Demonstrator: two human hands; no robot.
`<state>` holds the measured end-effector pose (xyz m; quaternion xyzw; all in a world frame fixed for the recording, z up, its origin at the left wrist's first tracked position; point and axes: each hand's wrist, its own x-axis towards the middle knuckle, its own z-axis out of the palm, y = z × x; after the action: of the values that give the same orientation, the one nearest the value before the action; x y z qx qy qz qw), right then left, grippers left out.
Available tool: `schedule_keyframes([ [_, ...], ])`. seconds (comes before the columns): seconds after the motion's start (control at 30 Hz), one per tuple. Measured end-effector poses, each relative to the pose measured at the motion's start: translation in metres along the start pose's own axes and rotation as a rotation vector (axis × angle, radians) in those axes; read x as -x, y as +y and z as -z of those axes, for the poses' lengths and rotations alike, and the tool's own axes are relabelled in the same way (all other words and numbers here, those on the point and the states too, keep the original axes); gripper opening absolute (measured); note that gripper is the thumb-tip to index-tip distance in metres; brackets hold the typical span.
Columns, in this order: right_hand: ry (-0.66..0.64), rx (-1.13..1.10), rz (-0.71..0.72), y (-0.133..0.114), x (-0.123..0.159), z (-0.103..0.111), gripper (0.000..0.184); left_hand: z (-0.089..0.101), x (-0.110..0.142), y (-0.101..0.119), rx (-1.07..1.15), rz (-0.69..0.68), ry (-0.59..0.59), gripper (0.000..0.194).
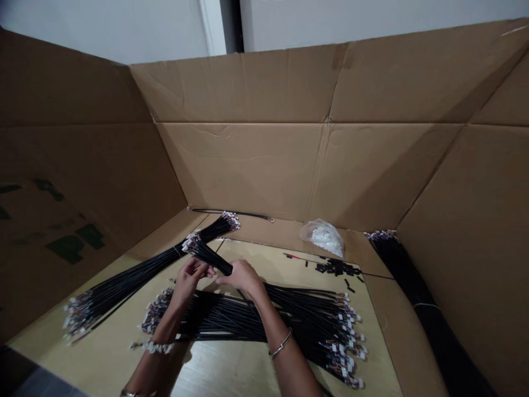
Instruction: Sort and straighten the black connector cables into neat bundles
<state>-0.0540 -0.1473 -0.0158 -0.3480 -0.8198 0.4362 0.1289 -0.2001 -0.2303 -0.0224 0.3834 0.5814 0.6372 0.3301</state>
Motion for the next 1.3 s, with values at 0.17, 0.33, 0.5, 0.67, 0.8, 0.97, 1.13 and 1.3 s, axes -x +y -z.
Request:
schedule_keyframes([
  [0.17,-0.011,0.246,-0.04,-0.009,0.004,0.006,0.021,-0.001,0.001,-0.002,-0.043,0.044,0.041,0.039],
  [0.33,-0.102,0.143,-0.066,-0.005,0.003,0.0,0.026,0.026,0.006,-0.002,-0.466,0.065,0.051,0.038],
  [0.5,0.024,0.227,-0.065,-0.002,0.0,-0.003,0.034,0.044,0.014,0.004,-1.216,0.296,0.068,0.039],
  [0.67,0.011,0.225,-0.067,-0.005,0.001,0.0,0.036,0.034,0.014,0.012,-1.388,0.419,-0.014,0.046],
  [0.8,0.01,0.209,-0.07,-0.005,0.001,-0.002,0.038,0.039,0.011,0.014,-1.277,0.444,0.006,0.032],
  [0.97,0.013,0.205,-0.089,-0.004,0.0,-0.002,0.03,0.051,0.013,0.01,-1.071,0.427,0.117,0.031],
  [1.13,0.002,0.203,-0.089,-0.006,0.001,-0.001,0.028,0.048,0.01,0.012,-1.134,0.447,0.113,0.039],
  [1.3,0.017,0.209,-0.105,-0.006,0.002,0.0,0.029,0.052,0.007,0.01,-1.083,0.442,0.071,0.032],
])
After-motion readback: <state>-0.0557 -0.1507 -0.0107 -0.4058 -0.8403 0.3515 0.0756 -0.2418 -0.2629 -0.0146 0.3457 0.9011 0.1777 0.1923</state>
